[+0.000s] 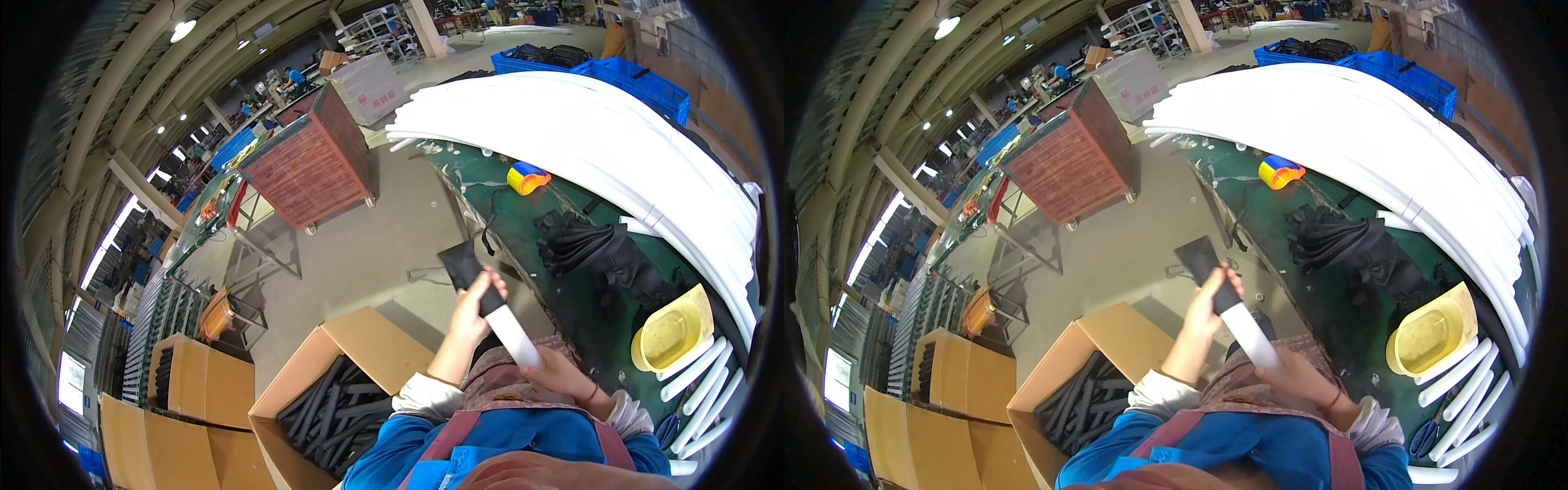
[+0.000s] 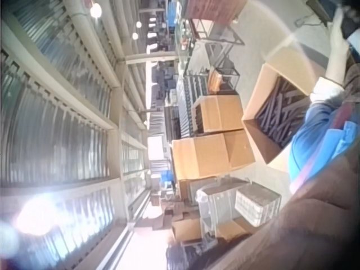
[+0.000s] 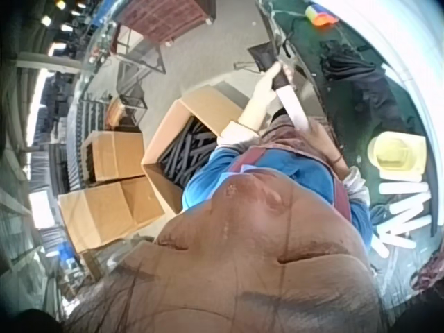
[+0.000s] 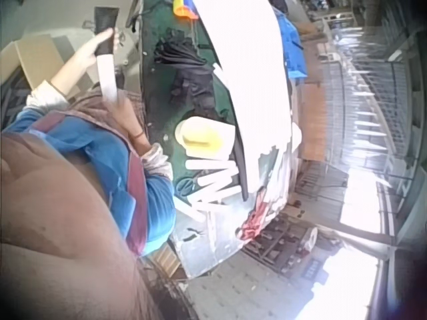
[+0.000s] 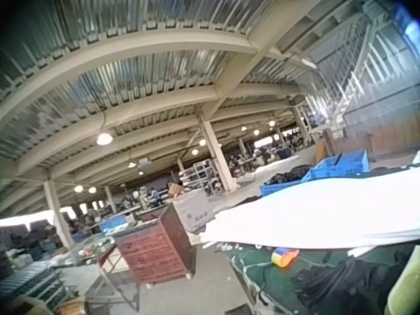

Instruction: The person repeatedly picks up white PVC pipes and black flexible sleeves, slides the sleeves over the pipes, and places the assembled units into a cardboard box. The process is repeated multiple times in a factory setting.

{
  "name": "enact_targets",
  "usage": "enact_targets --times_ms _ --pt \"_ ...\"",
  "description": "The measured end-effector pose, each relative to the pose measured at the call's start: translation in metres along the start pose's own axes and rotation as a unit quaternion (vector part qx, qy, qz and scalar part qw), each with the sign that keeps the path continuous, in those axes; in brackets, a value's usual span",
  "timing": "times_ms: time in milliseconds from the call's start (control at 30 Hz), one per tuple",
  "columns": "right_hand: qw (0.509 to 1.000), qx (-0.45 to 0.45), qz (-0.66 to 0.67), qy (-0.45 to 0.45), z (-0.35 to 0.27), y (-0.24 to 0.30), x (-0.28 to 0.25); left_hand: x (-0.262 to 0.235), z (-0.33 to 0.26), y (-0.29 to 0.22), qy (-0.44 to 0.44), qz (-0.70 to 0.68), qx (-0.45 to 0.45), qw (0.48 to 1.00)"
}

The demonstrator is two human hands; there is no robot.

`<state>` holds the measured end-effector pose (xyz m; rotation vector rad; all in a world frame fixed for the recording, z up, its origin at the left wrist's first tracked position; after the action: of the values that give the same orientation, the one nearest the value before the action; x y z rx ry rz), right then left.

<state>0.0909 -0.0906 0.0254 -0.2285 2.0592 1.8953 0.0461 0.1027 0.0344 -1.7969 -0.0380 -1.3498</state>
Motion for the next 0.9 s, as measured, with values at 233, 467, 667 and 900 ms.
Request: enact_targets --times_ms 233,467,667,900 --pt "0.991 0.041 -0.03 -0.125 0.028 0.016 -0.026 0.015 -0.033 0.077 0.025 0.064 -0.115 0.991" --pt "0.999 -0.009 0.006 -0.035 -0.001 0.024 -0.002 0.014 0.002 -0.014 0.051 0.011 -0.006 0.999" --pt "0.975 -0.002 0.121 -0.186 0.013 -0.001 -0.025 0.048 -0.038 0.053 0.043 0.133 -0.008 0.99" --pt "0.992 -0.075 0.048 -0.089 0.015 0.053 -0.019 0.032 -0.014 0.027 0.022 -0.004 -0.023 0.999"
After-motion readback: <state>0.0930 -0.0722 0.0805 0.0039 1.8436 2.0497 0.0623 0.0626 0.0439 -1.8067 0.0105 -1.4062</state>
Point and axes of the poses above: each hand's wrist, its own z-axis towards the middle knuckle, its own x-axis out of the palm, y = z × x, the point moved 7 cm from there along z, towards the middle knuckle, and after that the axes turned 6 degrees about y, right-handed, at the moved point
